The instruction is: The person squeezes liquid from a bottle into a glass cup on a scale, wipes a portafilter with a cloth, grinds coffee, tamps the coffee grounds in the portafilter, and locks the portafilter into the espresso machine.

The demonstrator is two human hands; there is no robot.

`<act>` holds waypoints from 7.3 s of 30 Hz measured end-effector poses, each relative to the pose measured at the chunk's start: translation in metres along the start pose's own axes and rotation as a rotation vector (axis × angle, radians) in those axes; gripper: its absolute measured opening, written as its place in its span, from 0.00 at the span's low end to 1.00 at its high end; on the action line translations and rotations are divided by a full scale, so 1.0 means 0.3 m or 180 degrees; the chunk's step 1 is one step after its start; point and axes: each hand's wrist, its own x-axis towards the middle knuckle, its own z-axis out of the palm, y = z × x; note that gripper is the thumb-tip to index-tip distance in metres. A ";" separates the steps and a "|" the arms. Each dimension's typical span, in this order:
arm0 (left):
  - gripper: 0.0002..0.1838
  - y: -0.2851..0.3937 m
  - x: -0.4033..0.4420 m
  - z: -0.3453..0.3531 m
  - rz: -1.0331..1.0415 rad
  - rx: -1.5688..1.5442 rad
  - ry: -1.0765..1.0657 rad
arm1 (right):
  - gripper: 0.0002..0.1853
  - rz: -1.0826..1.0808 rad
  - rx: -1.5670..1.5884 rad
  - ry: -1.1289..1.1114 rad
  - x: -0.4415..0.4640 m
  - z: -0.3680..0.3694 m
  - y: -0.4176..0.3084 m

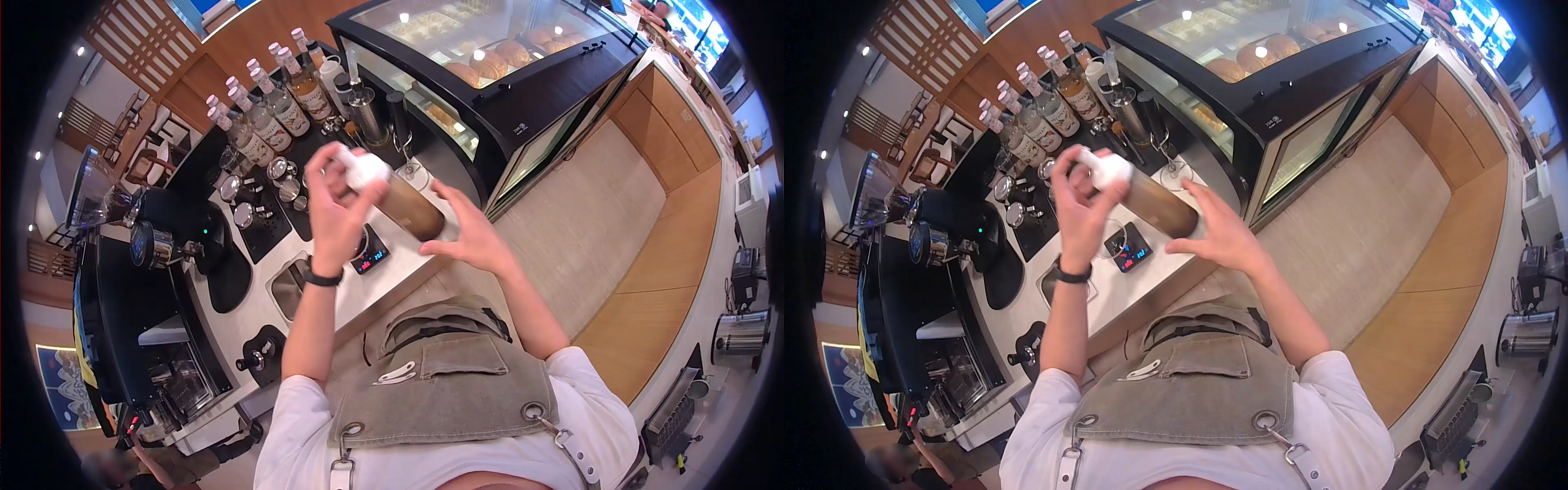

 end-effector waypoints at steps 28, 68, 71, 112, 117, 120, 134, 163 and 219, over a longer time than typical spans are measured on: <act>0.37 -0.640 0.544 -0.068 0.0990 0.2049 -0.0385 | 0.27 0.4994 0.1139 0.0510 -1.506 0.410 0.895; 0.19 -0.971 -1.519 -0.433 -0.3567 0.2887 -0.0526 | 0.20 0.3751 0.0453 -0.0890 -0.916 0.388 1.009; 0.18 -0.956 -1.572 -0.562 -0.3479 0.2956 -0.0655 | 0.19 0.3902 0.0435 -0.0987 -1.100 0.476 0.927; 0.17 -1.064 -1.919 -1.167 -0.1132 0.2310 -0.0244 | 0.16 0.3684 0.0008 -0.0377 -1.414 0.908 0.485; 0.16 -1.013 -1.905 -1.179 -0.2341 0.2066 -0.0221 | 0.15 0.3582 0.0020 -0.0444 -1.433 0.898 0.532; 0.16 -0.976 -1.916 -1.175 -0.2725 0.2793 -0.0539 | 0.19 0.3816 0.0188 -0.0563 -1.378 0.857 0.467; 0.17 -0.826 -1.738 -1.048 -0.3309 0.3066 -0.1003 | 0.16 0.3697 0.0131 -0.0393 -1.446 0.860 0.496; 0.17 -0.914 -1.762 -1.035 -0.3066 0.2923 -0.0551 | 0.17 0.3689 0.0017 -0.0464 -1.433 0.870 0.504; 0.67 -0.262 -0.852 -0.367 -0.0676 0.0988 0.1664 | 0.58 0.0211 -0.1017 -0.0431 -0.068 0.795 0.170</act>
